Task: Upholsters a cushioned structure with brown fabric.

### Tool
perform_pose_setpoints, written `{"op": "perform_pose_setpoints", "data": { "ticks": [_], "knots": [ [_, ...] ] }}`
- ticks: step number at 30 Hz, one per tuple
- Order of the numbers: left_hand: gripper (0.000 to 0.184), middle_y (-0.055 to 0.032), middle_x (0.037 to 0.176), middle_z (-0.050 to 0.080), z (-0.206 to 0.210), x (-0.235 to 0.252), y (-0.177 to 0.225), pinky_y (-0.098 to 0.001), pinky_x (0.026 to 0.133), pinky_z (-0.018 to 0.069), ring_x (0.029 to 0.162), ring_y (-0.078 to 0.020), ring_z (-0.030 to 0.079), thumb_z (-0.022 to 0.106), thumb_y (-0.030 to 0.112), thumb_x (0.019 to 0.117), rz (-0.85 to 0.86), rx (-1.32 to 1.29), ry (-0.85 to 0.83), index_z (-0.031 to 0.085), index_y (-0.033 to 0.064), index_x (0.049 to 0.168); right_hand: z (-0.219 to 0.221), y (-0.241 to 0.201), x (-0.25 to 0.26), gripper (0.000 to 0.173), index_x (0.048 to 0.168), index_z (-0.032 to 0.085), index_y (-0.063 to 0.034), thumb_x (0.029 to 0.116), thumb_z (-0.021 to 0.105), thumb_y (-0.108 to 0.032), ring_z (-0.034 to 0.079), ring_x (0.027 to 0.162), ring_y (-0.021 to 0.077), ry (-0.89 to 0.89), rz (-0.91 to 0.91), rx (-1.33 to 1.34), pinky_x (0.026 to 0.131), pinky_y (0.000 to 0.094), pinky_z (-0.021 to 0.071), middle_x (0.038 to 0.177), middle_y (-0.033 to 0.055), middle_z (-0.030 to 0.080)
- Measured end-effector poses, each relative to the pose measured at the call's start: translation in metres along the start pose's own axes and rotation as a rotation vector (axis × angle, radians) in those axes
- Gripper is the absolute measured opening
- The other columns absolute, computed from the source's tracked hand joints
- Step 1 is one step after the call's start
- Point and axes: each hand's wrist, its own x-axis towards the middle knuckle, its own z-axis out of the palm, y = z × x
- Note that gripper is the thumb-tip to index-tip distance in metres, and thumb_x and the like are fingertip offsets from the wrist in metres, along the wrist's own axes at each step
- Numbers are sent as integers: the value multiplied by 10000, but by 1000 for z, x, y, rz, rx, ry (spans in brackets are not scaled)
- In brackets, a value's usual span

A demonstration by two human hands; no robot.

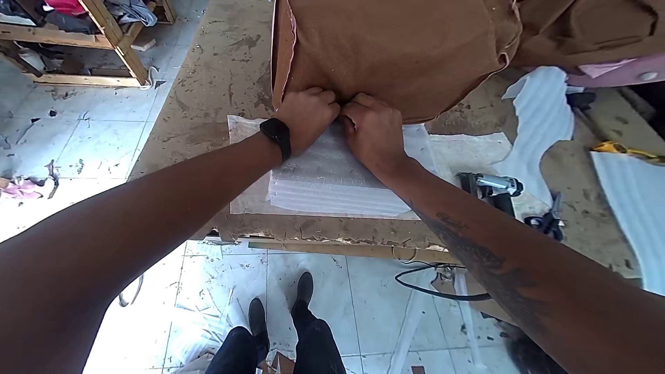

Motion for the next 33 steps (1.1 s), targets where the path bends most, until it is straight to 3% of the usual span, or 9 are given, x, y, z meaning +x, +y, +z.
{"op": "perform_pose_setpoints", "data": {
  "ticks": [5,9,13,16,19,22,26,29,33],
  "knots": [
    [205,-128,1086,687,-2,8,-1,-489,859,577,1068,-322,678,502,34,1008,-13,-30,-139,705,43,1037,-1,-2,11,157,868,670,-43,957,555,-100,687,844,320,-104,-24,-27,649,502,547,939,126,665],
    [196,-134,1082,687,-2,10,0,-508,851,575,1049,-336,679,519,22,990,-23,-73,-168,709,43,1030,-8,0,14,135,902,679,-25,957,567,-78,686,834,351,-186,-47,-18,634,540,543,959,154,662],
    [199,-120,1104,688,-8,15,0,-507,878,573,1090,-324,667,532,31,991,-43,-72,-215,722,63,1039,-14,1,16,143,919,691,-33,969,559,-53,684,894,348,-234,-56,3,693,534,566,982,149,658],
    [190,-116,1113,682,-15,18,5,-514,852,580,1097,-324,663,539,25,986,-63,-49,-270,717,70,1038,-27,15,6,252,1097,757,-135,1002,530,-84,704,987,258,-217,-14,159,806,495,585,1100,66,715],
    [206,-111,1119,686,-14,16,7,-499,875,580,1097,-311,663,531,9,989,-73,-66,-261,717,67,1056,-80,76,-37,280,1262,726,-164,1058,546,-227,698,1106,125,-92,238,413,987,398,589,1221,13,726],
    [215,-98,1091,695,-8,13,5,-462,885,581,1067,-290,675,524,17,995,-76,-72,-221,723,74,1056,-136,184,-138,343,1294,616,7,1062,558,-239,701,1054,240,74,660,497,950,458,592,1211,169,679],
    [213,-85,1078,683,-5,11,10,-444,853,585,1037,-274,674,514,31,1004,-96,-61,-226,712,89,1056,-127,312,-290,417,1298,617,26,1020,561,-280,663,1081,395,-57,1111,204,945,615,521,1198,279,662],
    [213,-83,1073,685,-6,12,10,-433,825,590,1024,-272,679,517,31,1004,-108,-38,-232,713,89,1061,-101,341,-331,468,1278,649,-5,968,621,-354,647,1131,411,-257,1242,144,977,654,488,1213,259,670],
    [204,-93,1065,681,-9,14,18,-425,828,586,1035,-273,672,509,42,1013,-132,-27,-248,709,73,1040,-80,323,-328,509,1227,700,-33,996,593,-473,638,1133,438,-417,1294,179,966,695,454,1184,261,685]
  ]
}}
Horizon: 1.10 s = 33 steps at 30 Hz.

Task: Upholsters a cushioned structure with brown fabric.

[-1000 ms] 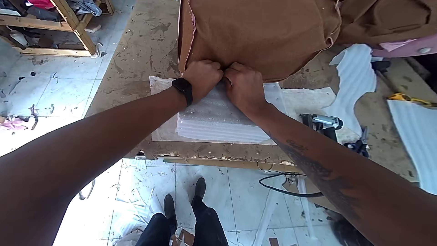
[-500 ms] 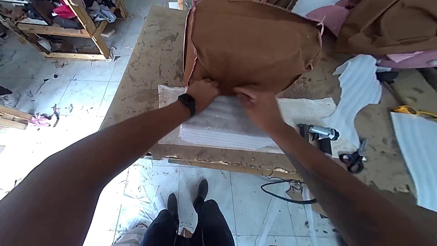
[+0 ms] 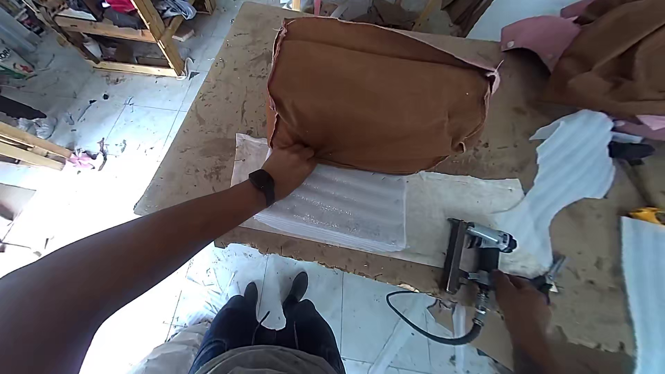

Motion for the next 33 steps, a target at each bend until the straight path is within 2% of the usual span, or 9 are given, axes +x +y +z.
{"op": "perform_pose_setpoints", "data": {
  "ticks": [4,7,10,12,14,17,21,26,33],
  "knots": [
    [224,-82,1149,664,4,-7,3,-453,946,541,1138,-281,623,504,69,1011,-48,5,2,711,92,1092,10,-19,11,601,1297,648,-34,926,723,-502,643,1083,458,-106,-47,-27,936,708,461,1151,265,688],
    [318,-62,1148,660,8,-16,1,-504,985,465,1136,-286,596,490,185,1015,-89,-56,10,711,178,1244,-1,-32,-8,578,1345,561,3,875,791,-244,649,964,373,-111,-5,158,827,605,531,1130,250,657],
    [400,-58,1142,660,10,-23,-9,-497,974,473,1110,-272,608,479,236,998,-101,-138,-30,669,223,1349,-27,-62,-59,788,1441,399,-34,762,790,-120,706,786,283,-65,-74,438,664,491,630,1071,182,651],
    [417,-59,1142,681,13,-22,-15,-482,961,506,1089,-265,638,462,264,1008,-87,-206,-57,655,212,1373,-59,-109,-115,579,1424,374,-32,930,641,-172,707,653,262,-130,-211,523,591,452,642,923,140,676],
    [411,-62,1134,697,14,-21,-21,-472,916,533,1054,-263,663,456,295,1023,-61,-252,-73,657,195,1367,-83,-175,-178,353,1297,559,5,1057,497,-245,687,545,240,-202,-367,484,519,411,618,825,117,739],
    [400,-74,1046,703,13,-19,-31,-485,782,568,938,-269,695,462,304,1020,-14,-294,-73,681,166,1325,-81,-287,-252,300,1245,605,-52,1065,473,-254,687,553,220,-204,-465,365,499,373,616,1001,98,761],
    [384,-105,1048,706,12,-18,-41,-515,666,567,884,-309,706,450,287,1022,46,-350,-108,680,123,1283,-34,-388,-270,264,1215,629,-112,1079,478,-281,678,545,270,-205,-324,268,496,439,609,1020,92,766],
    [326,-127,958,682,9,-15,-50,-535,595,540,806,-344,689,456,271,1019,103,-392,-153,686,83,1155,12,-429,-255,270,1176,614,-84,1087,500,-312,677,530,270,-230,-167,150,506,443,614,977,89,769],
    [279,-131,914,665,7,-13,-57,-517,562,520,765,-343,675,475,230,1004,146,-409,-179,677,60,1095,22,-439,-249,260,1183,593,-83,1093,496,-307,683,525,271,-209,-114,141,499,432,617,994,94,770]
  ]
}}
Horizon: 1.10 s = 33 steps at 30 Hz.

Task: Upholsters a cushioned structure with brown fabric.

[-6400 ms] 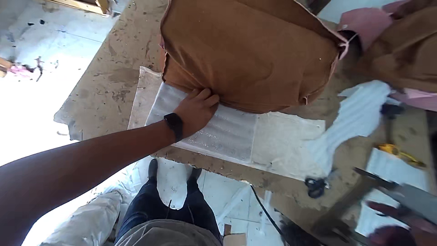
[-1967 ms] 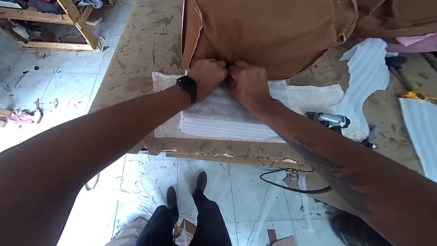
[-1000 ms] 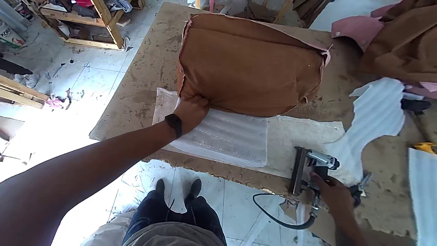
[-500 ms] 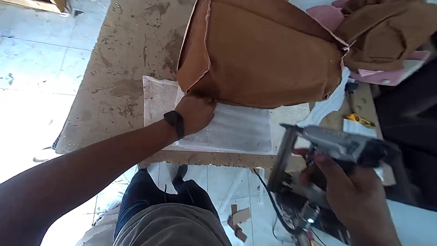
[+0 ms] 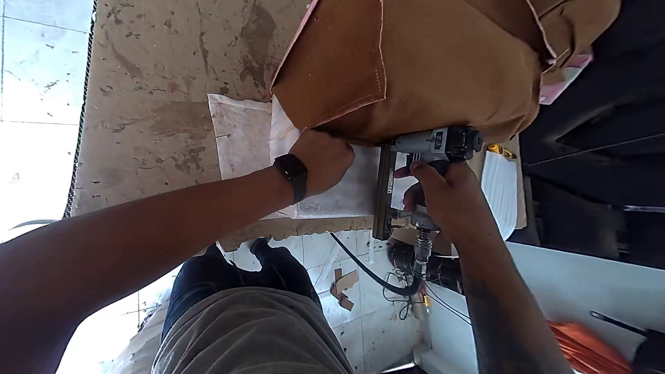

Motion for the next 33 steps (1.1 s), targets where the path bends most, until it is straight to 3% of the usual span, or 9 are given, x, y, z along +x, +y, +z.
{"op": "perform_pose_setpoints", "data": {
  "ticks": [10,22,27,33],
  "knots": [
    [269,-132,898,661,-1,1,-1,-514,550,517,742,-341,669,481,237,1007,32,4,-3,675,53,1037,-2,-4,-2,248,1188,596,-99,1090,501,-305,688,533,259,-11,-10,-67,501,426,622,952,82,766],
    [267,-136,904,663,-4,2,-2,-517,565,516,763,-347,675,475,229,1003,31,26,-32,666,50,1057,5,-6,3,272,1211,544,-97,1091,496,-336,658,497,245,0,9,-78,483,424,606,907,84,745],
    [277,-134,905,668,-5,2,-1,-518,564,512,763,-347,673,481,256,1007,40,27,-30,671,57,1041,-9,-1,-8,261,1216,575,-87,1088,497,-301,675,538,262,14,23,59,512,431,615,1034,100,752],
    [261,-147,902,666,-4,2,-1,-533,562,518,753,-359,674,494,229,993,48,35,-23,668,45,1054,3,-15,-21,244,1214,557,-73,1095,478,-272,668,517,259,-12,22,65,488,420,610,1001,101,757]
  ]
}}
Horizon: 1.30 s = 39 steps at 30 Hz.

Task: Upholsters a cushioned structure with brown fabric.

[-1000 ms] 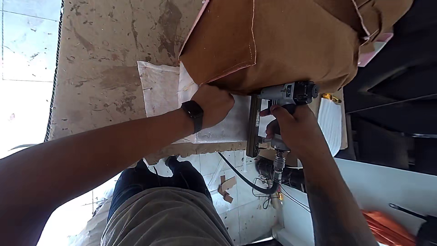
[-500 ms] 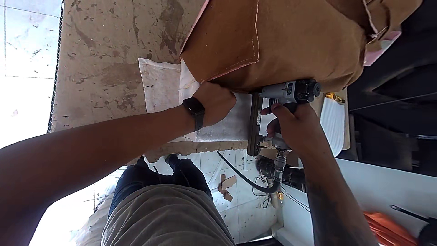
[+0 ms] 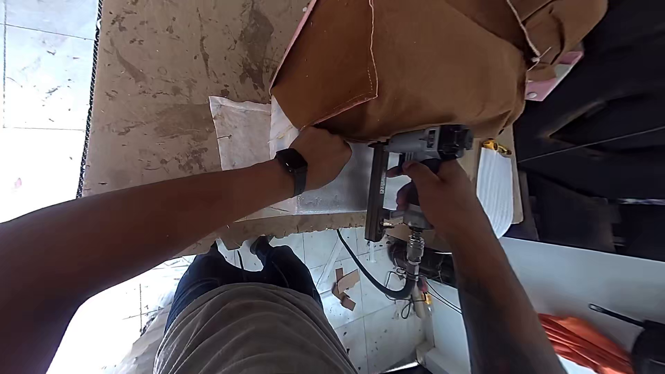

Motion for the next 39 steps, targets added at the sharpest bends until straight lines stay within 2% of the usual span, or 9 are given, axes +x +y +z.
{"op": "perform_pose_setpoints", "data": {
  "ticks": [2,7,15,18,26,31,39],
  "knots": [
    [260,-150,905,666,-1,0,-1,-536,556,517,746,-362,672,499,230,994,-3,-4,-10,671,44,1053,11,-5,2,256,1201,564,-70,1094,491,-290,664,507,259,-14,7,-3,482,421,609,960,104,753],
    [243,-140,907,664,-2,-2,-2,-521,552,515,754,-350,672,498,215,995,4,-18,-13,670,50,1041,21,-9,6,267,1231,535,-86,1091,496,-310,673,522,265,-15,6,11,492,419,612,1017,92,756],
    [234,-135,917,667,-3,-3,-5,-513,551,514,750,-341,671,500,213,999,29,-31,-18,671,54,1023,24,-15,1,266,1244,535,-95,1091,502,-311,683,530,272,16,-5,-14,504,430,621,999,93,758],
    [237,-132,901,663,-4,-1,-4,-510,550,515,743,-338,671,492,213,1001,39,-30,-9,670,56,1011,24,-16,1,252,1214,550,-88,1091,502,-302,675,518,271,21,6,-26,488,430,615,964,97,754],
    [218,-130,873,655,-2,-2,-6,-506,538,509,712,-334,660,492,190,999,38,-40,13,670,65,979,26,-20,-4,246,1251,535,-101,1088,511,-283,676,521,282,-1,21,-4,496,439,618,981,104,756],
    [198,-134,864,659,-3,-3,-7,-512,538,511,711,-339,662,519,178,984,43,-58,16,678,59,984,29,-18,1,238,1198,573,-80,1088,505,-280,680,521,279,13,1,-23,499,445,622,940,114,752],
    [212,-134,877,660,-4,-1,-8,-503,537,512,721,-334,666,507,189,990,43,-42,1,674,60,977,34,-21,6,270,1234,520,-89,1083,518,-314,672,513,253,29,26,-63,486,421,615,916,89,746]
  ]
}}
